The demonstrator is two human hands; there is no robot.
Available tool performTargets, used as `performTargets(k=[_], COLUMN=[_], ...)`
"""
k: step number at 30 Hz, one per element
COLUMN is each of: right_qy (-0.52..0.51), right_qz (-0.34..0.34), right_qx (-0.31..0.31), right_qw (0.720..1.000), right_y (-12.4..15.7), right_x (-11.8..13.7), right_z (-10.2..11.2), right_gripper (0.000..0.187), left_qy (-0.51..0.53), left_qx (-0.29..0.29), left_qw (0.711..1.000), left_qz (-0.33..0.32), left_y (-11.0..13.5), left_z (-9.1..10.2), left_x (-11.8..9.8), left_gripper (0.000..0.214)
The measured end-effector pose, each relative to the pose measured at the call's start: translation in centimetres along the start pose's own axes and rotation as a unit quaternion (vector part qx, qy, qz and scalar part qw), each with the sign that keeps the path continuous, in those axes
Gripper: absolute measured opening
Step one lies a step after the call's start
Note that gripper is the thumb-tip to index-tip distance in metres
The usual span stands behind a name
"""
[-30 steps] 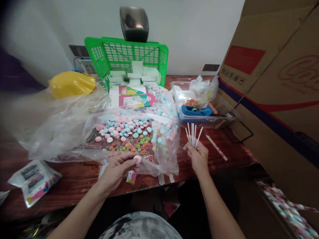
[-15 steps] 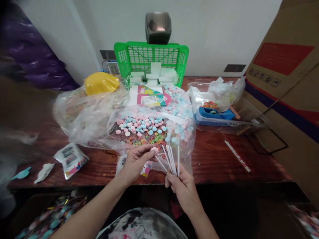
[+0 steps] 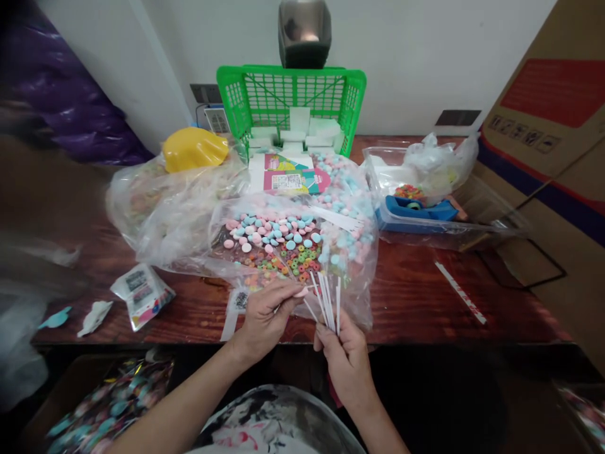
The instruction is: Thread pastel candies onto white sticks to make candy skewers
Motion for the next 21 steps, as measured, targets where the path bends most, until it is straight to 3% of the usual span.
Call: performTargets(k=[3,7,13,15,18,21], right_qy=[-0.035,-0.097,-0.14,-0.176,-0.215,-0.231], right_qz=[-0.011,-0.031,-0.004,-0.013,-0.029,-0.036], right_qx=[-0.035,-0.076,-0.138,-0.151,-0.162,-0.167], right_qw=[0.999,0.992,0.98,0.973,0.963,0.958], right_y=[0.3,0.1,-2.0,-2.7,-3.3,-3.3], right_x=[-0.7,-1.6,-1.1,-1.5,-2.1,-2.5], right_z=[-0.1,-0.4,0.5,1.1,1.9,2.3], right_gripper=[0.022,0.022,0.026,0.024,0.024,0.025], left_qy=[0.003,0.029,0.051,0.016,-0.132,-0.344], left_qx=[-0.011,-0.014,0.098,0.099,0.077,0.175], left_qw=[1.0,0.999,0.991,0.988,0.969,0.909], left_qz=[-0.014,0.033,0.078,0.118,0.193,0.16], left_y=[0.1,0.3,0.9,-0.4,-4.1,-7.6], left_z=[0.1,-0.4,-3.3,-2.5,0.2,-0.2], left_x=[-0.2,0.5,1.2,3.3,8.4,12.0], left_gripper=[0.024,0.023,0.024,0.029,0.034,0.023])
Point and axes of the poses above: each hand's wrist, its own y-axis away from the middle knuckle, its own z-axis out of the back of the hand, x = y × z, the point moved 10 cm from there along -y, towards the middle knuckle, and after that the axes turned 2 degrees about z, right-handed, at the moved point
